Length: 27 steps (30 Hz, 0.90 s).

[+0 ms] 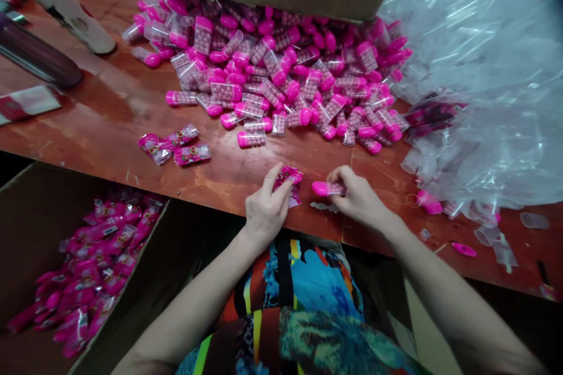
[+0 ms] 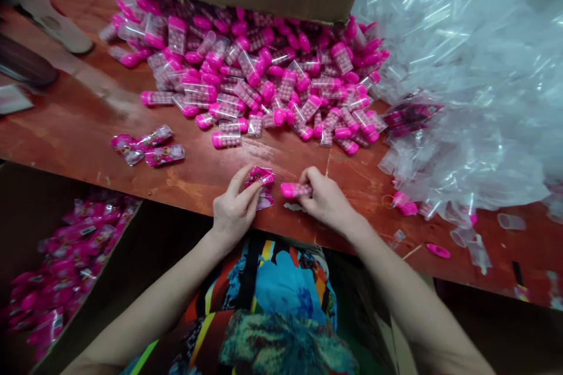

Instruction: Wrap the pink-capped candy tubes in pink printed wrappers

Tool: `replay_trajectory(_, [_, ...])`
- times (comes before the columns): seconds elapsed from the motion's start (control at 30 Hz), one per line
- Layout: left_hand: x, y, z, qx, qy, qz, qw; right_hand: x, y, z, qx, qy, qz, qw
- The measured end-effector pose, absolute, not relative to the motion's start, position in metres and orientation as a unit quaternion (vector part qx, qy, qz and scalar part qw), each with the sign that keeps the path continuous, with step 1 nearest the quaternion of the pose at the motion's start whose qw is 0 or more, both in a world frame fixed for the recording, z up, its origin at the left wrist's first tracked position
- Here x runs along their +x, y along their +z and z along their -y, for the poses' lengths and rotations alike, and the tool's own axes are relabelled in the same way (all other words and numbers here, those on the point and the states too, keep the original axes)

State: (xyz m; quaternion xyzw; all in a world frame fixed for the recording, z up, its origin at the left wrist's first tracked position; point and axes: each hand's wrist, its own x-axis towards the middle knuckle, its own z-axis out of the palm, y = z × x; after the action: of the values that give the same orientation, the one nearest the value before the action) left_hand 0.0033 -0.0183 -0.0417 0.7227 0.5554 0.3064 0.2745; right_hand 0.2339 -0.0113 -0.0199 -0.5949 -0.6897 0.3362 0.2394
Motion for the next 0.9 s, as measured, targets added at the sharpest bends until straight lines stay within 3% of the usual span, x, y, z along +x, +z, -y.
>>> replay_trajectory(0.1, [0.007, -0.034, 0.021, 0.715, 0.323, -0.556, 0.274, 0.198, -0.033, 0.018, -0.575, 0.511, 0.455, 0.448])
replay_trajectory(0.2, [0.011, -0.030, 0.023, 0.701, 0.326, -0.557, 0.304, 0.164, -0.043, 0.024, -0.550, 0.532, 0.377, 0.521])
replay_trajectory(0.33, [0.016, -0.030, 0.023, 0.623, 0.377, -0.556, 0.399, 0.153, -0.045, 0.024, -0.560, 0.504, 0.373, 0.542])
replay_trajectory(0.43, [0.016, -0.029, 0.018, 0.478, 0.416, -0.555, 0.539, 0.165, -0.039, 0.022, -0.577, 0.484, 0.420, 0.507])
replay_trajectory(0.57, [0.010, -0.023, 0.006, 0.361, 0.337, -0.511, 0.704, 0.173, -0.031, 0.019, -0.557, 0.522, 0.446, 0.468])
replay_trajectory(0.8, [0.019, -0.026, 0.001, 0.232, 0.389, -0.522, 0.723, 0.147, -0.044, 0.028, -0.568, 0.493, 0.399, 0.525])
replay_trajectory(0.9, [0.015, -0.026, 0.001, 0.239, 0.361, -0.510, 0.743, 0.154, -0.051, 0.025, -0.611, 0.429, 0.437, 0.501])
